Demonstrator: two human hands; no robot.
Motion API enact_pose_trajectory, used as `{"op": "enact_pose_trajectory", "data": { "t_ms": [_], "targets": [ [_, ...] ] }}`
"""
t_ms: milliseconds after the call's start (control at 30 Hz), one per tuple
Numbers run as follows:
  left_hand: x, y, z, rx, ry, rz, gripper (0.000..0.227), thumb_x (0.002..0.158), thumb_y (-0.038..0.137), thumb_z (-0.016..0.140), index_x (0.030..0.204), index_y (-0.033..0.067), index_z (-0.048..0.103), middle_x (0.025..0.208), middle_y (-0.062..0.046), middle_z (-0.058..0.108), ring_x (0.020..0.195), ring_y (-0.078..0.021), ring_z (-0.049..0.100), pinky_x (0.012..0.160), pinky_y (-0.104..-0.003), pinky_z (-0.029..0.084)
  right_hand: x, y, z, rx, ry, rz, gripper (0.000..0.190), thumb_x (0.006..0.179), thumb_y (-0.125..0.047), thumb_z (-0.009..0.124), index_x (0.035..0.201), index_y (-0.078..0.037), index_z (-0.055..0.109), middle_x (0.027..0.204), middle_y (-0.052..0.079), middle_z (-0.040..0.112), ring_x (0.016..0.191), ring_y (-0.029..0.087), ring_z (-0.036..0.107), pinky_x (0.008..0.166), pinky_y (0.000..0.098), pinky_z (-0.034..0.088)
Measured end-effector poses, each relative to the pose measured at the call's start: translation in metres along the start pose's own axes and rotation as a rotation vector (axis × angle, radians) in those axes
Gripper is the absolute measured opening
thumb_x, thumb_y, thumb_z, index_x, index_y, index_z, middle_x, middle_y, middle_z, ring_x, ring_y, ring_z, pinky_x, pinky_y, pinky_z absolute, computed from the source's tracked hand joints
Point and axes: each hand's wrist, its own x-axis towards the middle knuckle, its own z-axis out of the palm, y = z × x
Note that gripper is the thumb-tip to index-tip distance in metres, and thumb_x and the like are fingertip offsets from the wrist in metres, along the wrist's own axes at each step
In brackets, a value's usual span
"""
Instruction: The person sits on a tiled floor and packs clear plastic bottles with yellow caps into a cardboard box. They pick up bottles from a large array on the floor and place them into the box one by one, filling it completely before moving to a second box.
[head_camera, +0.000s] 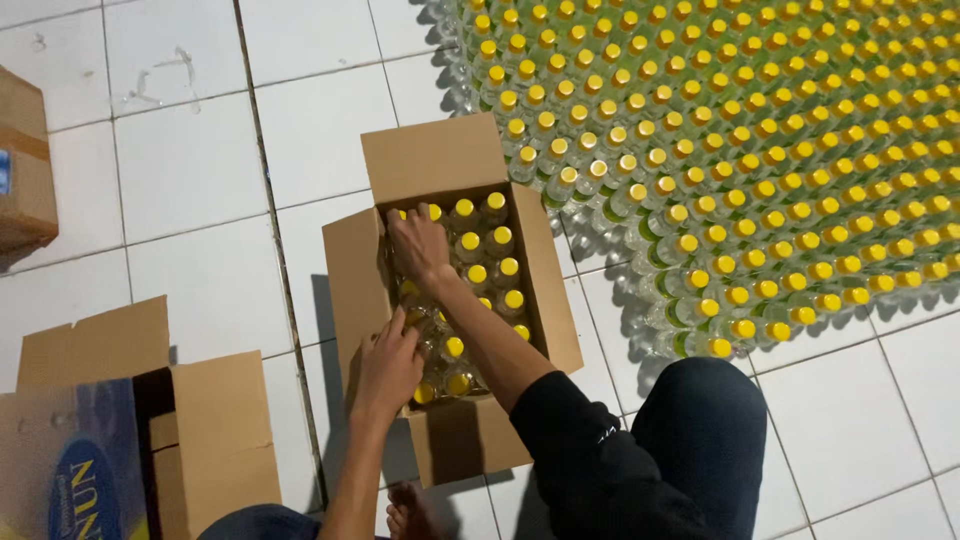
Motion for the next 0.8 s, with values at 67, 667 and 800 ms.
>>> {"op": "enact_pose_trajectory", "data": {
  "t_ms": [67, 667, 800],
  "targets": [
    [0.001, -0.002, 0.006, 0.059, 0.055, -0.007, 0.034, 0.102, 0.016, 0.053, 0.133, 0.0037, 0.061, 0.168, -0.018, 0.031, 0.151, -0.0317, 0.04, 0.118, -0.069, 0.027, 0.005, 0.006, 0.011, 0.012, 0.003, 0.007, 0.014, 0.086, -0.022, 0.071, 0.092, -0.013, 0.061, 0.088, 0.011, 0.068, 0.099, 0.028, 0.063, 0.064, 0.0374, 0.061],
    [-0.059, 0.039, 0.005, -0.231, 0.319, -0.128, 0.062, 0.107, 0.029, 0.036, 0.166, 0.0187, 0.02, 0.172, -0.02, 0.011, 0.156, -0.0445, 0.016, 0.111, -0.073, 0.038, -0.275, 0.091, -0.104, 0.711, -0.274, 0.638, 0.064, 0.111, -0.051, 0.03, 0.168, -0.026, 0.017, 0.144, 0.027, 0.059, 0.122, 0.049, 0.063, 0.104, 0.0601, 0.049],
    [-0.049, 0.01, 0.068, -0.672, 0.342, -0.171, 0.074, 0.107, 0.04, 0.033, 0.168, 0.0142, 0.001, 0.167, -0.033, 0.013, 0.15, -0.0554, 0.023, 0.106, -0.079, 0.037, -0.301, 0.1, -0.092, 0.706, -0.228, 0.584, 0.057, 0.112, -0.037, 0.031, 0.167, -0.028, 0.018, 0.118, 0.027, 0.072, 0.11, 0.048, 0.069, 0.095, 0.0578, 0.053]
  ]
}}
